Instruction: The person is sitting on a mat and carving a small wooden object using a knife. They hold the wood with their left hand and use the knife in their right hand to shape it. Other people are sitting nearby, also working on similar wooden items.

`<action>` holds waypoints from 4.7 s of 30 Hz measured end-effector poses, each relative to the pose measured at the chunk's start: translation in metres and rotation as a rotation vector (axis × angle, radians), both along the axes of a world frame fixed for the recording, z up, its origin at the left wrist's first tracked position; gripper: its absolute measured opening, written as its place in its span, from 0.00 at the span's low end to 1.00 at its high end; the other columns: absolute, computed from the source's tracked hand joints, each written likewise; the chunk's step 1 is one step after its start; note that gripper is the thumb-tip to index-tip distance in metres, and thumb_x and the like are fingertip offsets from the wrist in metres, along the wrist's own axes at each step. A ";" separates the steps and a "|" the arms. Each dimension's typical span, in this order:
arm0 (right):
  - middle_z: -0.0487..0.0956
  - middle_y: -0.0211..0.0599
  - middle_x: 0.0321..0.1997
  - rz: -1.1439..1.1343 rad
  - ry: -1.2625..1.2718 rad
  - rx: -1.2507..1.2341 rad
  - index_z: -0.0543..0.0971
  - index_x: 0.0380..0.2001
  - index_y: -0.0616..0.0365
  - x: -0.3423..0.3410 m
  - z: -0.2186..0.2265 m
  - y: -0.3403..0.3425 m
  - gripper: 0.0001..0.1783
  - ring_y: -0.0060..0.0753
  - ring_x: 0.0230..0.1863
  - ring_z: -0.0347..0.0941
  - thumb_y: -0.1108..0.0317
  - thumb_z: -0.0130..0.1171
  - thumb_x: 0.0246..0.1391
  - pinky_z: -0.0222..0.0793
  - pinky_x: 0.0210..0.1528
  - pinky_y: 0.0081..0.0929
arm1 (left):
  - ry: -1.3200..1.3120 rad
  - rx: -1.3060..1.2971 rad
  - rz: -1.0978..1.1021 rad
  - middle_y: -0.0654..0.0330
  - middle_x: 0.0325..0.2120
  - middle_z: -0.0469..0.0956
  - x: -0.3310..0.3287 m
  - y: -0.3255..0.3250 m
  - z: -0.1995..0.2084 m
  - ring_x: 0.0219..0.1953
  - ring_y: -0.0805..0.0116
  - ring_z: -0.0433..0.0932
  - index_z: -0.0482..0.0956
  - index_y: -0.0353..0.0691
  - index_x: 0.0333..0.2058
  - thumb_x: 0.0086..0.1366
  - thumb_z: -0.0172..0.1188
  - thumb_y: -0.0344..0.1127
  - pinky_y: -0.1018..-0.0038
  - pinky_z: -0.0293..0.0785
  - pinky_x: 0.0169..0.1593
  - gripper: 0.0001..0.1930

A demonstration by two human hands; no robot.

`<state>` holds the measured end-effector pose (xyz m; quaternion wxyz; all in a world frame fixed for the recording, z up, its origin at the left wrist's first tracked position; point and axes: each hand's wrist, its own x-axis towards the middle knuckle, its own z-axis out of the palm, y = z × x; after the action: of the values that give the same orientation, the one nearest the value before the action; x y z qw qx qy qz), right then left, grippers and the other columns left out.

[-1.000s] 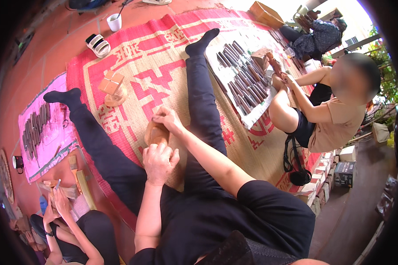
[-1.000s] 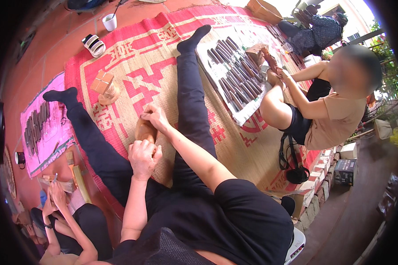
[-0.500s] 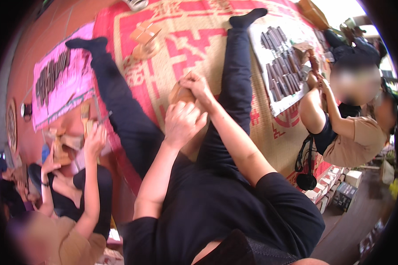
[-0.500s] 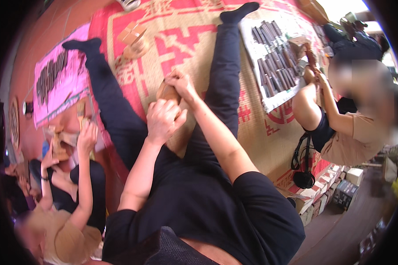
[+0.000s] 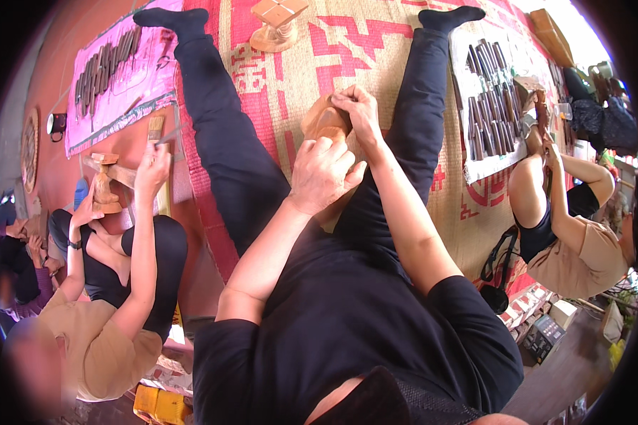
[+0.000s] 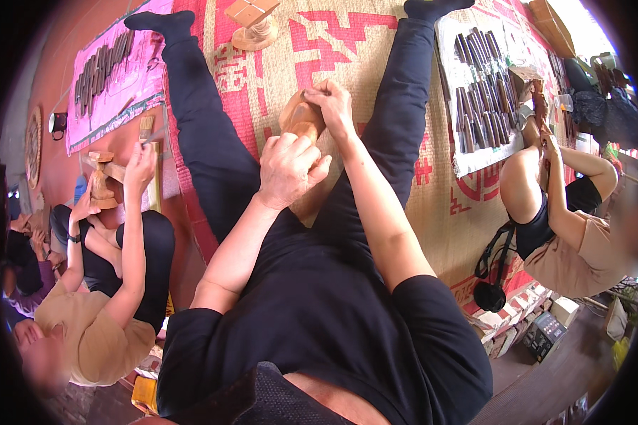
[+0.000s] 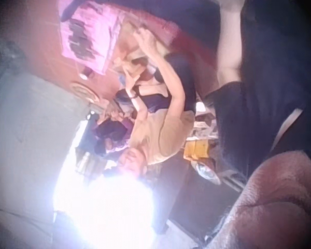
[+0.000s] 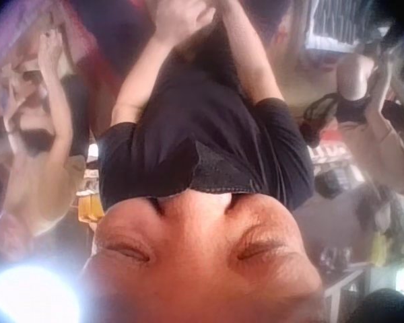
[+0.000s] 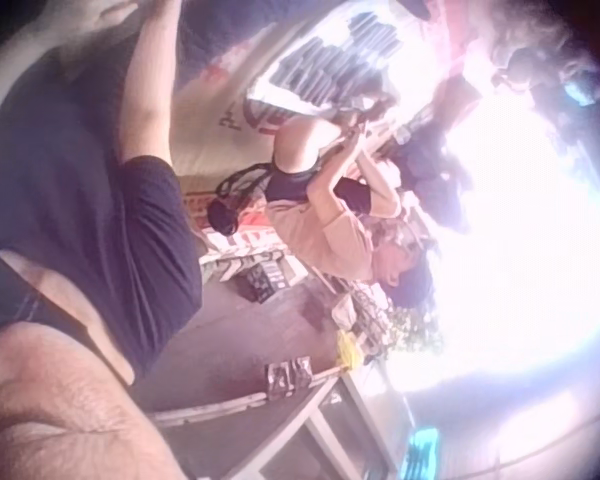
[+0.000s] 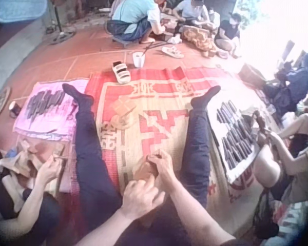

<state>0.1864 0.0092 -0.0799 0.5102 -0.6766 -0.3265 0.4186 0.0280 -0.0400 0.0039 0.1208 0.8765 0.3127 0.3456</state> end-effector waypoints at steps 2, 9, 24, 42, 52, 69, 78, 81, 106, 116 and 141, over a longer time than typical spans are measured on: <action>0.80 0.32 0.25 -0.045 -0.216 -0.009 0.78 0.29 0.62 0.005 -0.009 0.014 0.06 0.22 0.30 0.74 0.71 0.64 0.53 0.69 0.36 0.20 | 0.032 -0.018 -0.022 0.64 0.31 0.78 -0.001 0.001 0.001 0.31 0.68 0.71 0.75 0.46 0.20 0.52 0.66 0.44 0.70 0.67 0.37 0.12; 0.81 0.30 0.30 -0.050 0.252 0.058 0.79 0.28 0.60 0.004 0.004 -0.002 0.03 0.18 0.34 0.74 0.75 0.64 0.51 0.70 0.41 0.18 | 0.037 -0.021 -0.004 0.63 0.34 0.79 -0.012 -0.002 0.002 0.31 0.69 0.71 0.76 0.45 0.21 0.52 0.66 0.44 0.70 0.67 0.37 0.12; 0.81 0.32 0.30 0.030 0.226 0.052 0.79 0.29 0.63 -0.006 0.013 -0.004 0.04 0.20 0.33 0.75 0.75 0.64 0.50 0.70 0.40 0.18 | -0.006 -0.002 -0.005 0.68 0.26 0.74 -0.006 -0.004 -0.002 0.30 0.69 0.71 0.75 0.47 0.19 0.50 0.67 0.41 0.70 0.67 0.37 0.10; 0.82 0.49 0.29 0.049 -0.470 -0.133 0.80 0.26 0.57 0.008 -0.004 0.027 0.15 0.52 0.36 0.78 0.57 0.69 0.43 0.69 0.42 0.43 | 0.078 -0.013 -0.074 0.66 0.26 0.73 0.001 -0.007 0.002 0.31 0.69 0.71 0.74 0.47 0.20 0.52 0.66 0.43 0.70 0.66 0.38 0.12; 0.83 0.41 0.29 0.182 -0.306 -0.119 0.79 0.25 0.60 0.001 0.003 0.016 0.10 0.34 0.33 0.79 0.66 0.69 0.42 0.71 0.39 0.31 | 0.046 0.016 -0.065 0.67 0.23 0.69 0.002 -0.010 -0.003 0.30 0.70 0.69 0.73 0.48 0.20 0.53 0.66 0.42 0.70 0.64 0.37 0.11; 0.82 0.33 0.29 0.109 -0.553 -0.099 0.77 0.23 0.61 0.008 0.000 0.035 0.04 0.26 0.32 0.76 0.77 0.63 0.48 0.70 0.35 0.25 | 0.065 -0.007 -0.088 0.68 0.23 0.69 0.004 -0.012 0.001 0.30 0.70 0.69 0.73 0.48 0.20 0.53 0.66 0.43 0.71 0.65 0.39 0.11; 0.83 0.37 0.28 0.177 -0.264 -0.029 0.80 0.26 0.57 0.007 -0.011 0.015 0.08 0.35 0.31 0.78 0.68 0.68 0.43 0.70 0.38 0.33 | 0.070 0.009 -0.088 0.68 0.23 0.70 0.005 -0.015 -0.005 0.30 0.70 0.69 0.74 0.48 0.20 0.52 0.66 0.43 0.71 0.65 0.39 0.11; 0.84 0.36 0.29 0.118 -0.579 -0.140 0.79 0.25 0.56 0.011 -0.004 0.031 0.07 0.36 0.31 0.79 0.67 0.68 0.44 0.71 0.38 0.33 | 0.072 -0.004 -0.099 0.68 0.23 0.70 0.007 -0.014 -0.001 0.30 0.70 0.69 0.74 0.48 0.20 0.52 0.66 0.43 0.71 0.65 0.38 0.11; 0.81 0.36 0.36 0.110 0.175 0.055 0.77 0.29 0.62 0.020 0.008 -0.014 0.04 0.22 0.38 0.75 0.78 0.64 0.51 0.71 0.46 0.21 | 0.148 0.028 -0.091 0.69 0.22 0.69 0.000 -0.027 -0.005 0.30 0.72 0.70 0.73 0.49 0.18 0.55 0.64 0.45 0.71 0.65 0.39 0.13; 0.81 0.40 0.26 0.034 -0.375 -0.105 0.77 0.26 0.62 0.021 -0.020 0.027 0.09 0.29 0.28 0.75 0.69 0.66 0.48 0.69 0.34 0.27 | 0.140 -0.017 -0.126 0.67 0.23 0.71 0.002 -0.018 0.000 0.31 0.69 0.71 0.75 0.48 0.20 0.54 0.64 0.43 0.70 0.66 0.39 0.11; 0.80 0.42 0.25 -0.048 -0.441 -0.094 0.77 0.25 0.57 0.013 -0.009 0.017 0.12 0.44 0.32 0.79 0.65 0.69 0.40 0.70 0.36 0.38 | 0.142 0.000 -0.126 0.63 0.21 0.70 0.022 0.002 0.016 0.31 0.64 0.71 0.73 0.43 0.19 0.55 0.64 0.39 0.66 0.65 0.38 0.12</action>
<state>0.1999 0.0266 -0.0893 0.4041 -0.7824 -0.3940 0.2632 0.0497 -0.0376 0.0201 0.1198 0.9166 0.2648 0.2744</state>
